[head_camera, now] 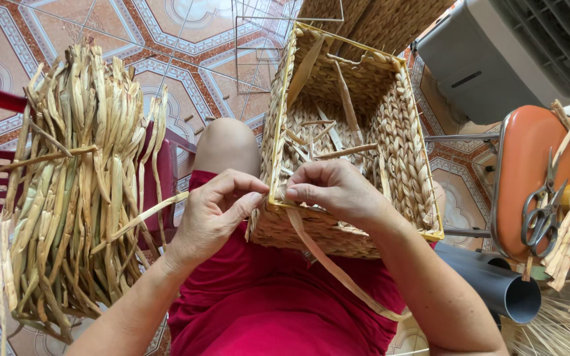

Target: The person sits on the floor and weaves a rectangular basket using dried palm leaves. They use shears to trim the leaves and a wooden stick to press the weave tight, working on the basket's edge.

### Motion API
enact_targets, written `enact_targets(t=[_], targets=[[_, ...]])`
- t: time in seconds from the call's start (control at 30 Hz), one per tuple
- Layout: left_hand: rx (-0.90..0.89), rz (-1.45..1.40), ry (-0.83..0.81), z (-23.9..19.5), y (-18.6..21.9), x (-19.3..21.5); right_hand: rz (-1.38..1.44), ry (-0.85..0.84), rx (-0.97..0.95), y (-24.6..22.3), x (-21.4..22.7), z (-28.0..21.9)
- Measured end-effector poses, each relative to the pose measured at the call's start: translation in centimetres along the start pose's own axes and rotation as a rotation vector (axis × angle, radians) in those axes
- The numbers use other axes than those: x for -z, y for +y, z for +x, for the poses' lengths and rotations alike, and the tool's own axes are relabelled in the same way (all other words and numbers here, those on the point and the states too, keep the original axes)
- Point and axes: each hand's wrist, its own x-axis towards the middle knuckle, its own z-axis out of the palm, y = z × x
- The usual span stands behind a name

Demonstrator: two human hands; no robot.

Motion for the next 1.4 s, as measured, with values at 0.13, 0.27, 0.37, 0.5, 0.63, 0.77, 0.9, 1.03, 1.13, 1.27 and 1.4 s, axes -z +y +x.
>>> enact_targets(t=[0.13, 0.27, 0.37, 0.5, 0.63, 0.77, 0.9, 1.03, 1.13, 1.27, 1.4], targets=[[-0.195, -0.056, 0.032, -0.8, -1.1, -0.9, 0.035, -0.028, -0.007, 0.2, -0.1, 0.4], [-0.171, 0.097, 0.084, -1.2, -1.0, -1.3, -0.037, -0.021, -0.037, 0.4, -0.5, 0.9], [-0.168, 0.162, 0.077, -1.5, -1.1, -1.1, -0.024, -0.062, -0.048, 0.5, -1.2, 1.4], [0.048, -0.054, 0.013, -1.1, -2.1, -0.8, 0.012, -0.101, -0.03, 0.3, -1.6, 1.5], [0.115, -0.262, -0.024, -0.8, -3.3, -0.7, -0.117, -0.032, -0.12, -0.4, -2.0, 1.4], [0.151, -0.245, -0.067, -0.4, -3.3, -0.3, -0.19, 0.018, -0.157, -0.7, -2.6, 1.5], [0.053, -0.068, -0.065, -0.2, -2.6, -0.6, -0.085, -0.011, -0.042, -1.0, -2.3, 0.9], [0.019, 0.006, 0.093, -0.7, -1.6, -1.5, -0.114, 0.059, 0.21, -1.8, -1.2, -1.6], [0.051, -0.11, 0.139, -1.5, -1.2, -1.6, -0.484, 0.322, 0.418, -1.7, -1.8, -5.3], [-0.088, -0.125, 0.165, -2.1, -1.3, -2.0, -0.873, 0.435, 0.501, -0.6, -2.9, -8.1], [-0.032, -0.157, 0.251, -2.9, -1.9, -3.5, -1.104, 0.604, 0.485, 1.6, -3.7, -8.3]])
